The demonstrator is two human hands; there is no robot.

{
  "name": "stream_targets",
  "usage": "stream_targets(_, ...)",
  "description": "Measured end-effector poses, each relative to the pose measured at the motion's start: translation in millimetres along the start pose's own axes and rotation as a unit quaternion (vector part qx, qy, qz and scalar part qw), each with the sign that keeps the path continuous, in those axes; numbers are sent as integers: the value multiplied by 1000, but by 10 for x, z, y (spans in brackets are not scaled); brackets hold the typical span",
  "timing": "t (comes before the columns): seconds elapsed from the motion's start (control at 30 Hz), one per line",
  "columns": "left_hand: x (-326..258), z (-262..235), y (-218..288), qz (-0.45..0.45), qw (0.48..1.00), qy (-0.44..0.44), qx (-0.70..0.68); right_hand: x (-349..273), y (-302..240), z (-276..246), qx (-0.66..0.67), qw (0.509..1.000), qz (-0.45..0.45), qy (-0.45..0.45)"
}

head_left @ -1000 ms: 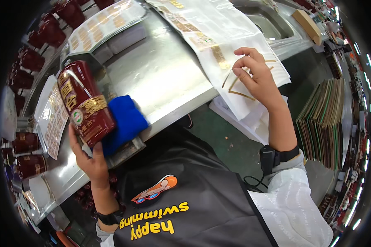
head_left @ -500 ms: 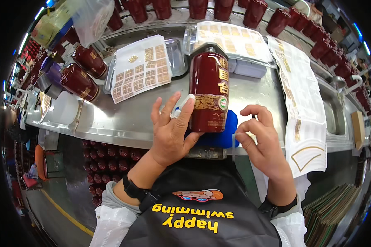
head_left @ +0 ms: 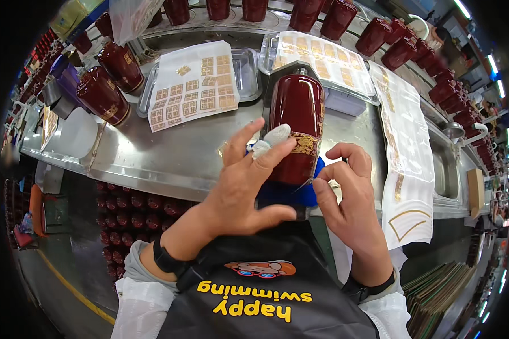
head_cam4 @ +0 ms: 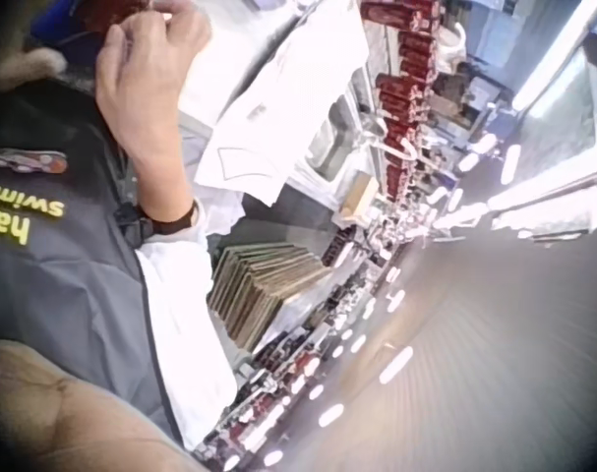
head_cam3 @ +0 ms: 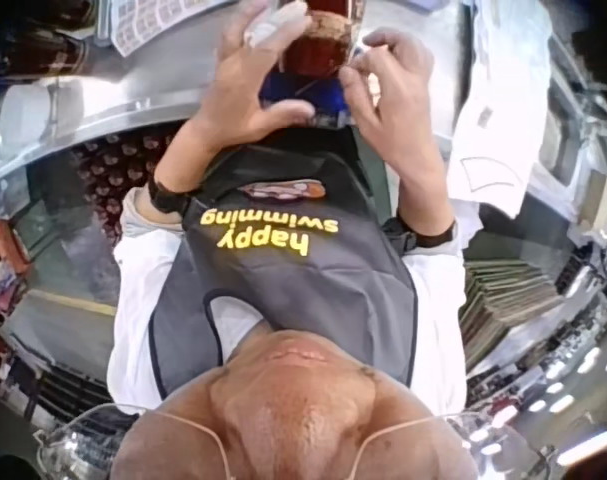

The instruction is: Applying decorative labels and cleaning red wine-style bottles at a factory production line.

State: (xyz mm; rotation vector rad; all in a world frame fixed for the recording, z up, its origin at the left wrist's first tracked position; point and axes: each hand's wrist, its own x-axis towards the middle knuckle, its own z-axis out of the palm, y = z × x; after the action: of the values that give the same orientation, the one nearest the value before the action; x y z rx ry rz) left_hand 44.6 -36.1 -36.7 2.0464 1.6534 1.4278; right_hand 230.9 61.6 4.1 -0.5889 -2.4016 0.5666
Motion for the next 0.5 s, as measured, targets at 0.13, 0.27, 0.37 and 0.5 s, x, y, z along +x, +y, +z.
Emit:
stream_targets(0.13,-3,30,80,-30,999,-12,-33,56,-74,35,-18,1000,-18,-2)
stream_targets(0.27,-124,88,-10,-83,994,46,-50,24,-42,66,-11,1000,-19,-22)
stream_targets(0.37,-195,144,-32,-95,992,67,-44,-25,15,99,-5,999,-3,-36)
stream_targets(0.5,-262,224,-143,-136,984,95,-63,-60,87,136,12,999,26,-36)
